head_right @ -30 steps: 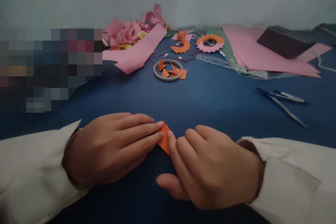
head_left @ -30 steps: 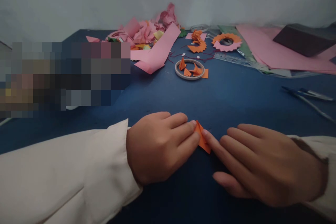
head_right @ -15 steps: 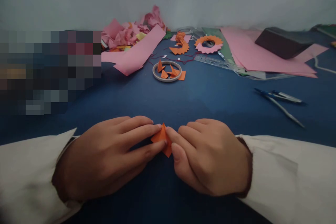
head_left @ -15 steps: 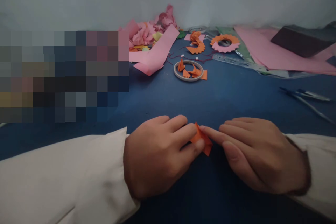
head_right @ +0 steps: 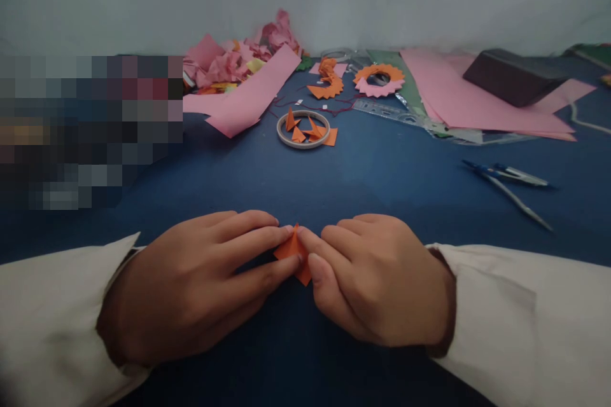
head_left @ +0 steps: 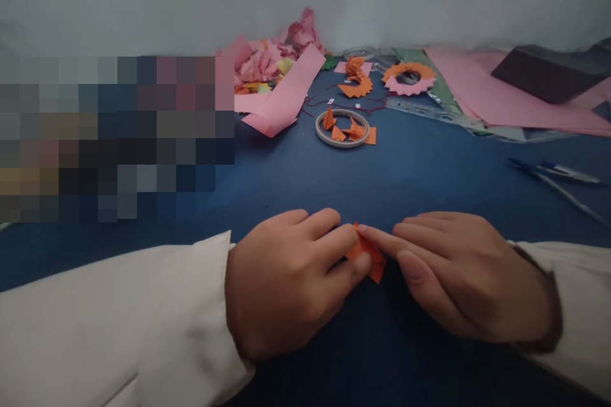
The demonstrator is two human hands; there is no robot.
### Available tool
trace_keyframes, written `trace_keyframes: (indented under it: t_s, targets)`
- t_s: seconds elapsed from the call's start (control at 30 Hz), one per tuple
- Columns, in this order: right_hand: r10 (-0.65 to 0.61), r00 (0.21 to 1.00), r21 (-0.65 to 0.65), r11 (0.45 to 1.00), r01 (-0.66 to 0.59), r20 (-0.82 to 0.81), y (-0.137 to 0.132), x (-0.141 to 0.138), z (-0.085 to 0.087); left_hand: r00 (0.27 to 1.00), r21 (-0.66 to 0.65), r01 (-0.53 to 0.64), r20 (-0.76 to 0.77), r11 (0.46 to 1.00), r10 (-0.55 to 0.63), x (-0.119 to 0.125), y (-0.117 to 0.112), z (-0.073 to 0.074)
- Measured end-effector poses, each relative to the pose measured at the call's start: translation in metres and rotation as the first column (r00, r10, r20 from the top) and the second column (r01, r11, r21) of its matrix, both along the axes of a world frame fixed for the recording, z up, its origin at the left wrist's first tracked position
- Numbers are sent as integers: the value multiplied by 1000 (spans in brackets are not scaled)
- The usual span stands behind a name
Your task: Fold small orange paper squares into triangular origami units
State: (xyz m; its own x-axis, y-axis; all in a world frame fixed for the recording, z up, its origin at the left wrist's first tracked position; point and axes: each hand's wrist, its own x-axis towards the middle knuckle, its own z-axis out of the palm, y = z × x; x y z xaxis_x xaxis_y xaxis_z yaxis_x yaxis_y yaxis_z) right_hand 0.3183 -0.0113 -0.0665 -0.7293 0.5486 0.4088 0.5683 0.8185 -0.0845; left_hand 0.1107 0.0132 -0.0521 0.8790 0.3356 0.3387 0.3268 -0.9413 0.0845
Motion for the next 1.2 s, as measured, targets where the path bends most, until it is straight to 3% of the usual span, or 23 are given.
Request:
trace_keyframes:
  t_s: [0.37, 0.53, 0.7, 0.93, 1.2]
  targets:
    - [-42, 995, -98, 995, 34, -86, 3, 1, -4, 1000, 13, 4, 14, 1000, -4, 1, 0, -3]
    - [-54, 998, -73, 996, 51, -33, 2, 0, -4, 1000, 17, 5, 10, 1000, -5, 0, 1, -1]
    - [-95, 995, -149, 984, 93, -12, 3, 0, -5, 1000, 6, 2, 6, 1000, -2, 0, 2, 0]
    - [-48, 989, -117, 993, 31, -140, -1, 4, -6, 1000, 32, 2, 15, 999, -3, 1, 0, -3]
    - [-38, 992, -94, 995, 27, -120, -4, 4, -7, 1000, 23, 7, -3, 1000, -7, -1, 1, -3]
